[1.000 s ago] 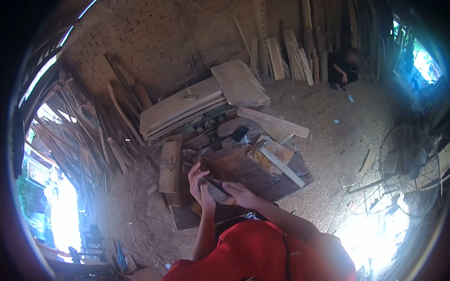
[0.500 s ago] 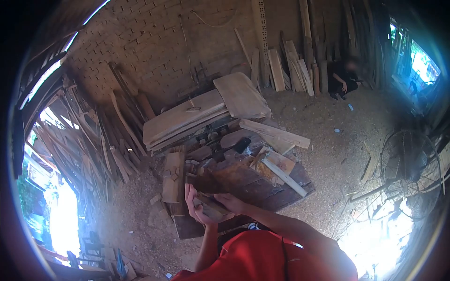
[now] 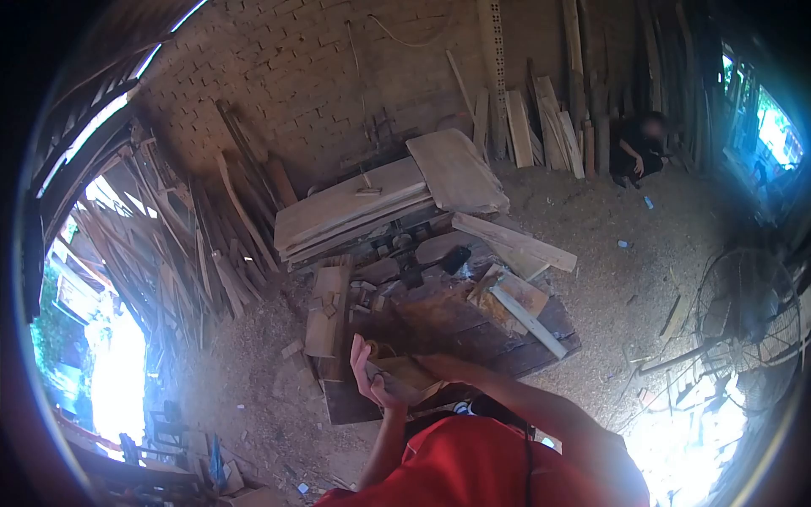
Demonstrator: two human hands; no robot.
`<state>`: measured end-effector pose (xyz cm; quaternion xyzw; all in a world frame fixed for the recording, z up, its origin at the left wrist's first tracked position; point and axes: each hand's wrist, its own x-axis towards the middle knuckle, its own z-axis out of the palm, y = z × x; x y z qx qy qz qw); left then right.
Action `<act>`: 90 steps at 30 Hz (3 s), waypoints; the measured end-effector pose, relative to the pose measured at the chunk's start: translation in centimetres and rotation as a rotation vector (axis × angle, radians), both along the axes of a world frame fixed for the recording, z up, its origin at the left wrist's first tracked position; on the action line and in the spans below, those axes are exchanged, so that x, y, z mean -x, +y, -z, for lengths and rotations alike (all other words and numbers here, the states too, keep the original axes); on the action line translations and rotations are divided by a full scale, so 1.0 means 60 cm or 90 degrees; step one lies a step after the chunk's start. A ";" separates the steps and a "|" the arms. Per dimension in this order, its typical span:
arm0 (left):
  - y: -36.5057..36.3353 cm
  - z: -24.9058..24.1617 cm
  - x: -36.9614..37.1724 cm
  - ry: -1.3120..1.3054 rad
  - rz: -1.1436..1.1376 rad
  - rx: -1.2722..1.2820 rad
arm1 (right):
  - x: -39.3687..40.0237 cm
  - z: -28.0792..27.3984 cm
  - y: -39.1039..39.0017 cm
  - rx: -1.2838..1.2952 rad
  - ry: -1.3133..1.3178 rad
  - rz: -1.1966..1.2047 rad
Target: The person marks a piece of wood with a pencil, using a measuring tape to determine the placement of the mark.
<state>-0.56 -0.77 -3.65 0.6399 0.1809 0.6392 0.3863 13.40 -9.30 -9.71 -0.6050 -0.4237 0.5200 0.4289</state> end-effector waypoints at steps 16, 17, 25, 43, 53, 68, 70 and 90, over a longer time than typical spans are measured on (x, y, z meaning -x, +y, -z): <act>0.001 0.008 -0.002 0.008 0.013 0.036 | 0.046 -0.108 -0.034 -0.142 0.102 0.058; 0.002 0.006 -0.004 0.006 0.012 0.034 | 0.036 -0.092 -0.031 -0.093 0.066 0.046; 0.010 -0.005 -0.014 0.027 0.018 0.027 | 0.000 -0.058 -0.032 -0.011 0.028 0.031; 0.022 -0.008 -0.048 0.003 0.106 0.019 | -0.039 0.010 -0.073 0.056 0.256 0.118; 0.018 -0.009 -0.047 -0.013 0.104 0.047 | 0.003 -0.095 -0.095 0.002 -0.015 0.058; 0.019 -0.005 -0.037 -0.021 0.103 0.035 | 0.048 -0.185 -0.088 -0.236 0.023 0.055; 0.017 -0.001 -0.038 -0.028 0.109 0.038 | 0.061 -0.191 -0.081 -0.284 0.017 0.091; 0.014 -0.007 -0.060 -0.026 0.094 0.036 | -0.036 0.048 0.022 0.018 -0.023 -0.030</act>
